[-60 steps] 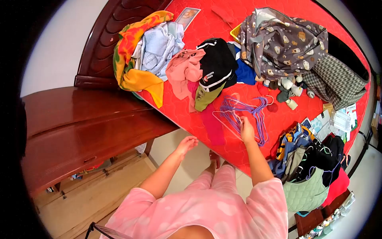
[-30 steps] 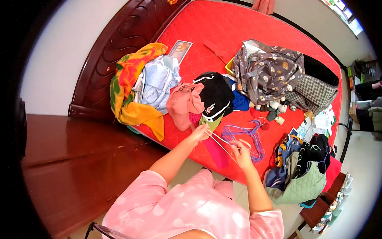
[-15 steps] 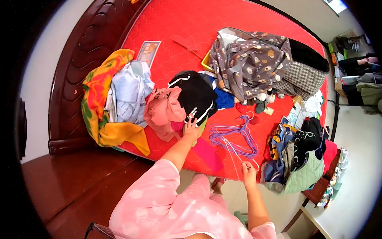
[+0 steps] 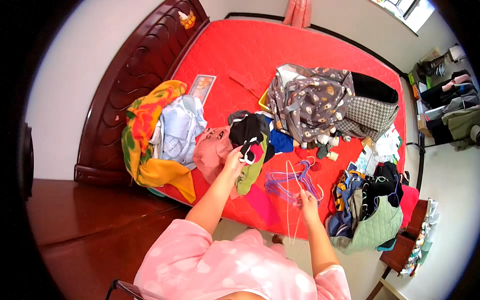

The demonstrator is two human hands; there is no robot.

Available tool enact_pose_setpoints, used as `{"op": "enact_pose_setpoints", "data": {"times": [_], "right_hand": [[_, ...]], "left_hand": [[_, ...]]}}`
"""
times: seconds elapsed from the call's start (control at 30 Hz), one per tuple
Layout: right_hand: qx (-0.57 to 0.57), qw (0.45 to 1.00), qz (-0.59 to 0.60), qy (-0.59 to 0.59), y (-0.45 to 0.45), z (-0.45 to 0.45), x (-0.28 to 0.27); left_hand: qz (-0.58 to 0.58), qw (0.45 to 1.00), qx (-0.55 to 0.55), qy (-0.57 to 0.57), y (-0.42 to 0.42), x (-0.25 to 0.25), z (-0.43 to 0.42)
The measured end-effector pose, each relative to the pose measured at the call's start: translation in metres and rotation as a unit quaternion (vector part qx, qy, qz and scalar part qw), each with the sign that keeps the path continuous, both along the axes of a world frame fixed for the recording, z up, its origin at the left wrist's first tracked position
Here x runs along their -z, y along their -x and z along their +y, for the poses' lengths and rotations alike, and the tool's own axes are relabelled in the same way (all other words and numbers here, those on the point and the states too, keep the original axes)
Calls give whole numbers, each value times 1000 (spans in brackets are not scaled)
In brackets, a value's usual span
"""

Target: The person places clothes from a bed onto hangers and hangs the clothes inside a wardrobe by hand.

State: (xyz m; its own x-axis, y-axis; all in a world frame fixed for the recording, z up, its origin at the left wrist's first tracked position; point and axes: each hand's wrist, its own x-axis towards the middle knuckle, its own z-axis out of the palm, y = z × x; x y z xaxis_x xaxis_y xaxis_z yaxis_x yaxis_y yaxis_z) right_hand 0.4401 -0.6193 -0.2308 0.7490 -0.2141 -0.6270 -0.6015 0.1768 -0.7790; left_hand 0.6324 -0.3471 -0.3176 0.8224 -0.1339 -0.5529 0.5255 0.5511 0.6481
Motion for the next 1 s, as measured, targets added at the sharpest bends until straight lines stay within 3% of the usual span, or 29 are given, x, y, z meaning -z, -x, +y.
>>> {"op": "enact_pose_setpoints", "data": {"times": [0.07, 0.13, 0.3, 0.37, 0.43, 0.47, 0.5, 0.57, 0.6, 0.7, 0.73, 0.8, 0.87, 1.0], "right_hand": [[-15, 1000, -9, -15, -13, 6, -20], [-22, 998, -28, -55, -24, 15, -45], [-40, 971, -14, -237, -38, 23, -90], [-36, 963, 18, -266, -40, 24, -100], [-82, 954, -37, -285, -41, 21, -94], [-71, 951, -72, -291, -44, 20, -87], [-75, 972, -58, -214, -41, 14, -89], [-39, 962, -114, -243, -34, 12, -88], [-58, 961, -138, -232, -32, 7, -91], [-76, 961, -167, -207, -16, -11, -103], [-49, 965, -161, -202, -8, -11, -130], [-66, 963, -181, -187, -6, -26, -133], [-58, 963, -202, -170, -6, -34, -139], [-89, 941, -292, -145, 3, -50, -171]], "left_hand": [[-22, 996, 4, 83, 16, -66, -4], [-48, 985, 14, 168, 32, -100, -5], [-90, 988, 60, 107, 98, -187, -36], [-154, 972, 136, 116, 131, -205, -53], [-137, 954, 268, 18, 159, -219, -67], [-246, 904, 337, -96, 174, -226, -79], [-262, 860, 413, -147, 185, -227, -83], [-290, 829, 469, -88, 200, -229, -91], [-340, 780, 504, -147, 196, -240, -89], [-275, 893, 347, -83, 187, -230, -77], [-231, 916, 303, -128, 183, -244, -74], [-255, 926, 215, -178, 171, -210, -66], [-266, 913, 231, -206, 161, -187, -66], [-293, 862, 308, -277, 167, -193, -94]]}}
